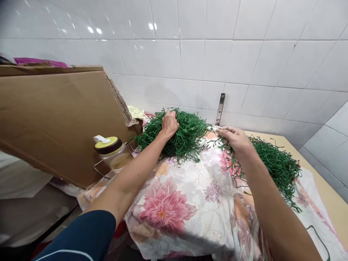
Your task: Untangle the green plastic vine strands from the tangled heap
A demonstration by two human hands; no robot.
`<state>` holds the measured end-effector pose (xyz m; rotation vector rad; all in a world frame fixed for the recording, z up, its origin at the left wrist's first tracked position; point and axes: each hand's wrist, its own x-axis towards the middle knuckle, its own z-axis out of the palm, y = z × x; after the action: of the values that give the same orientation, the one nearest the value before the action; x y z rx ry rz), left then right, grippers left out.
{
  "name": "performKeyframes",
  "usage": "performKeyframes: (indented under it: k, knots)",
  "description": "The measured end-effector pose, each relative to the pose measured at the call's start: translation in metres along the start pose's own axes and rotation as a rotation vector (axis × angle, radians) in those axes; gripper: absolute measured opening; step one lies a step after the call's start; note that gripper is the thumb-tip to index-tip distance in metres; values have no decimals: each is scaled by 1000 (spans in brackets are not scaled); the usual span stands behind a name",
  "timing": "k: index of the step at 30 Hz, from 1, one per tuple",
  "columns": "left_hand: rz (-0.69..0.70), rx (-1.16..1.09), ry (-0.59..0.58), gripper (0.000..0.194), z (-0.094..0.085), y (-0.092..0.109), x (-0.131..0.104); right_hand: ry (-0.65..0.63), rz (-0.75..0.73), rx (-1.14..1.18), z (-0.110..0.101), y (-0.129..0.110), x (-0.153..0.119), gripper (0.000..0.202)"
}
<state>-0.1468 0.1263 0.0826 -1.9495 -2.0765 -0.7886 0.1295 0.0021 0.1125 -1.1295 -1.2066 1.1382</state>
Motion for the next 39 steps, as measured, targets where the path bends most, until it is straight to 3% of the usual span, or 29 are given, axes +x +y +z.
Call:
performKeyframes:
  k: [5,10,13,15,16,18,19,21,23,26,30,32,39]
  knots:
    - [-51,22,5,34,-5,2,5,60,-94,33,-16,-40,-23,30]
    - [-11,2,-36,34,-6,21,-1,-44,-136,-5,-18,-44,-36,28]
    - [110,-58,5,35,-16,35,-13,-150,-116,-45,-16,-36,-36,28]
    - [320,-166,64,50,-27,46,-24,-207,-94,-75,-15,-33,-35,27]
    - [477,-256,35,60,-32,52,-30,-224,-94,-79,-15,-33,-36,27]
    - [784,-491,-166,73,-37,63,-43,-231,-110,-63,-14,-37,-38,25]
    - [869,-599,-286,73,-37,68,-48,-227,-122,-53,-13,-40,-41,25]
    - [923,-717,-480,63,-29,75,-57,-217,-141,-52,-14,-49,-48,24]
    - [900,-728,-552,51,-15,77,-61,-210,-146,-69,-16,-57,-57,23]
    - [815,-654,-546,32,2,74,-62,-185,-165,-90,-24,-66,-71,21]
    - [704,-630,-460,23,1,59,-59,-111,-247,-96,-36,-72,-79,16]
    - [722,-532,-419,26,-3,48,-58,-85,-270,-102,-40,-73,-79,13]
    - [808,-82,-441,32,-1,5,-62,-87,-298,-113,-48,-76,-80,11]
